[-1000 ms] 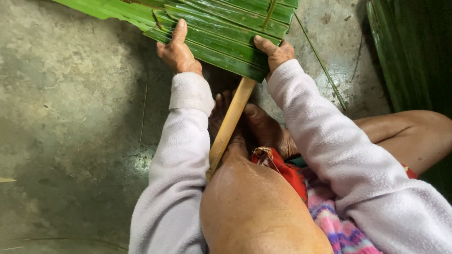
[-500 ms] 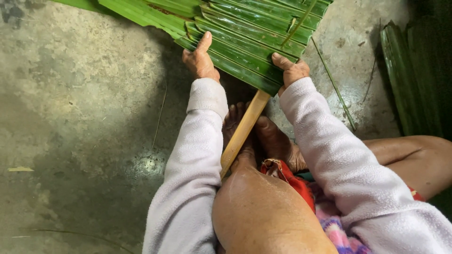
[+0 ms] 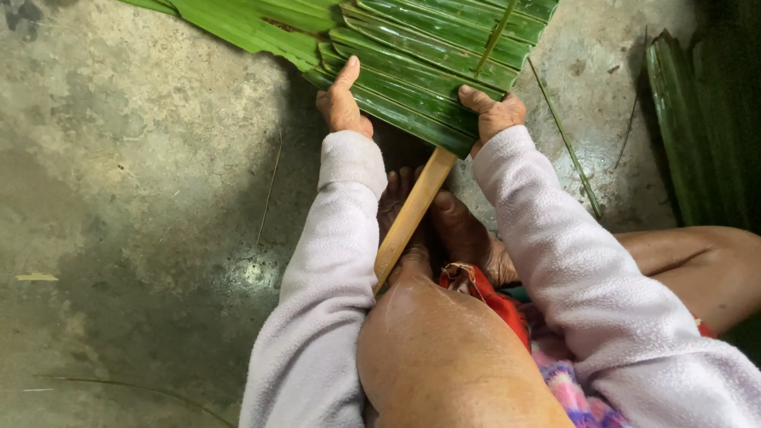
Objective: The person folds palm leaves over a wooden rod and secures them in place with thin leaf strips to create a thatch panel.
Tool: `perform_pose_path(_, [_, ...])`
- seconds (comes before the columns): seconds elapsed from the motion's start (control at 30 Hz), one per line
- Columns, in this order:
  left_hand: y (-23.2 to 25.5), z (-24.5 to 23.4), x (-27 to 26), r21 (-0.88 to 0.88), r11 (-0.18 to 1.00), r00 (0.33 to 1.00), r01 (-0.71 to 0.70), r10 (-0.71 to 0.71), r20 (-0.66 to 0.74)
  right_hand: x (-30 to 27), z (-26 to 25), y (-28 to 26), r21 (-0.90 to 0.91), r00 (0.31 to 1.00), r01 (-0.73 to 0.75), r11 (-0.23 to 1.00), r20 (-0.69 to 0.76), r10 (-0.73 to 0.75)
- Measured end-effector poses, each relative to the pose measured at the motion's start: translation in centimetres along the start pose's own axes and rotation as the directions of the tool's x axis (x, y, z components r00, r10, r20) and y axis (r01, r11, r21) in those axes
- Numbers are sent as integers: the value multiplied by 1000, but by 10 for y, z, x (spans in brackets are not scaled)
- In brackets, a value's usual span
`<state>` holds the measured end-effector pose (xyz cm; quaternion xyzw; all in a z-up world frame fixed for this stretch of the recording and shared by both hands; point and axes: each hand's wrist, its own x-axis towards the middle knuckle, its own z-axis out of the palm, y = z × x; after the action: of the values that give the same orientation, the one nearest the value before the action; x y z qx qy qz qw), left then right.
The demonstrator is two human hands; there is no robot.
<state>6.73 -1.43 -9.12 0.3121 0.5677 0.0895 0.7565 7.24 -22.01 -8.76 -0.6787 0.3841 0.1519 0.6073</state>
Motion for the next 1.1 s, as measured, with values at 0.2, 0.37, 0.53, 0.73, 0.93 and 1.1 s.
perform_pose_path(0.2, [-16, 5, 30, -106, 989, 993, -100, 94, -68, -16, 0, -8, 165, 997, -30, 986, 74, 18])
perform_pose_path(0.37, [-10, 8, 17, -100, 994, 997, -46, 39, -62, -13, 2, -6, 234, 993, 28, 972, 105, -53])
perform_pose_path(0.53, [-1, 3, -12, -70, 997, 999, 16, -18, -33, -17, 6, -7, 227, 999, -6, 974, 38, -3])
perform_pose_path(0.73, [-18, 8, -73, -34, 998, 998, 48, -50, -45, -8, 6, -5, 150, 999, 39, 988, -9, -38])
perform_pose_path(0.93, [-33, 7, -138, -58, 988, 954, 141, -120, 274, 10, 12, 17, 161, 983, 164, 973, -107, -148])
perform_pose_path(1.1, [2, 4, -161, -6, 987, 936, 158, -147, 321, -7, 18, 9, 15, 977, 172, 985, -128, -169])
